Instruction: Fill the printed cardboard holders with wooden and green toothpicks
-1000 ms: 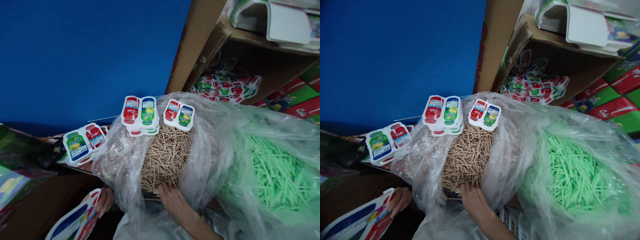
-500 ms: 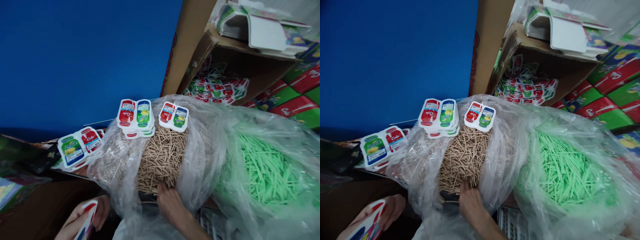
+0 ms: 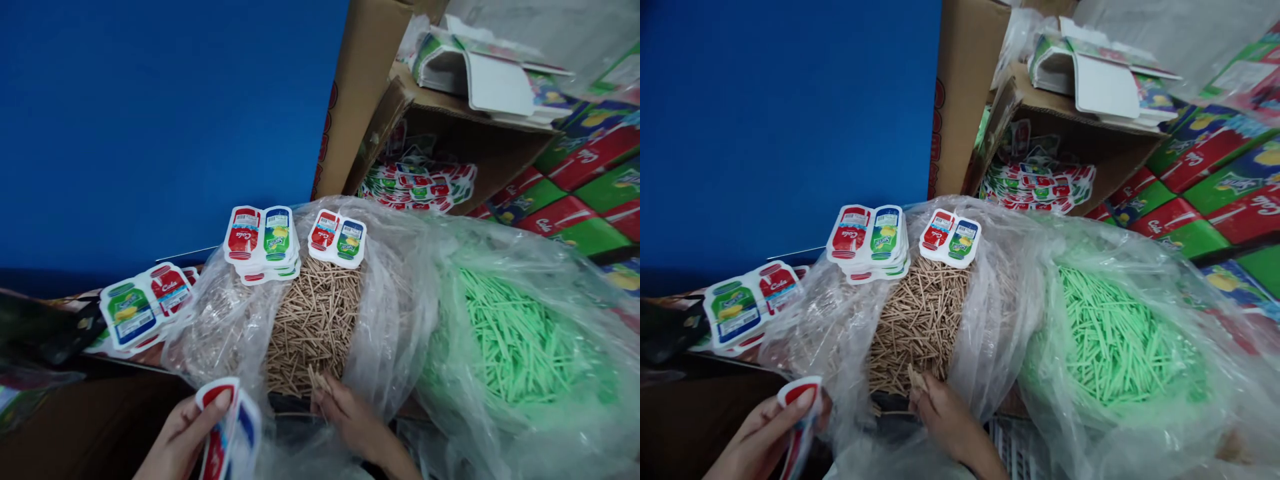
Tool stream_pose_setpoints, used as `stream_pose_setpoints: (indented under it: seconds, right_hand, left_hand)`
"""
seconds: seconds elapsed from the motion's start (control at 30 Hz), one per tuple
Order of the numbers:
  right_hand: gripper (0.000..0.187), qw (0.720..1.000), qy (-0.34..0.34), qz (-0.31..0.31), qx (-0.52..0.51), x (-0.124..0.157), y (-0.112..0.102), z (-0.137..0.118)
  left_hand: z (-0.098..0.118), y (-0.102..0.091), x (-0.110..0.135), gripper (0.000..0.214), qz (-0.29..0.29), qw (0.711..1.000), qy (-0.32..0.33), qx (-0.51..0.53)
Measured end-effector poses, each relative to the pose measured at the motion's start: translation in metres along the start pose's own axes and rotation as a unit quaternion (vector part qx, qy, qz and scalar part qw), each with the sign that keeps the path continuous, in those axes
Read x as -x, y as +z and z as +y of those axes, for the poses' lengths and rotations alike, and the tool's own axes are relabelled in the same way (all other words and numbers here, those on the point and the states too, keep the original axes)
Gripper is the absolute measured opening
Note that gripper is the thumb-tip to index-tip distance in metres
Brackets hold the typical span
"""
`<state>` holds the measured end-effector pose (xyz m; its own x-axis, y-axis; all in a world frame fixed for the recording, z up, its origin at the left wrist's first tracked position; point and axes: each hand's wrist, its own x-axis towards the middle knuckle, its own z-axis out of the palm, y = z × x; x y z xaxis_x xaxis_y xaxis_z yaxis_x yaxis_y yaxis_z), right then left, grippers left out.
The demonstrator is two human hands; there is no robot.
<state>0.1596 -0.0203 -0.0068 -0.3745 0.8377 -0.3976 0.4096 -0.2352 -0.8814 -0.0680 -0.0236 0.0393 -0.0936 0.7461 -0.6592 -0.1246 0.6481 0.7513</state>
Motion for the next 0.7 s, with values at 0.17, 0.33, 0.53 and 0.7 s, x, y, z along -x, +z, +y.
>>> stream_pose_setpoints:
  seconds: [0.17,0.33,0.53,0.7]
  right_hand:
    - [0.039,0.93,0.055,0.06,-0.358,-0.008,0.005,0.006]
    - [0.031,0.89,0.017,0.137,-0.435,-0.011,-0.008,-0.007]
    - [0.027,0.86,-0.068,0.203,-0.464,0.0,-0.028,-0.04]
    - [0.028,0.862,-0.061,0.183,-0.468,0.01,-0.027,-0.059]
  left_hand:
    - [0.002,0.017,-0.007,0.041,-0.067,0.997,0.014,-0.041]
    - [-0.007,0.029,-0.015,0.04,-0.092,0.984,0.068,-0.135]
    - [-0.019,0.059,-0.019,0.028,-0.112,0.976,0.078,-0.171]
    - [-0.022,0.076,-0.029,0.023,-0.216,0.944,0.179,-0.176]
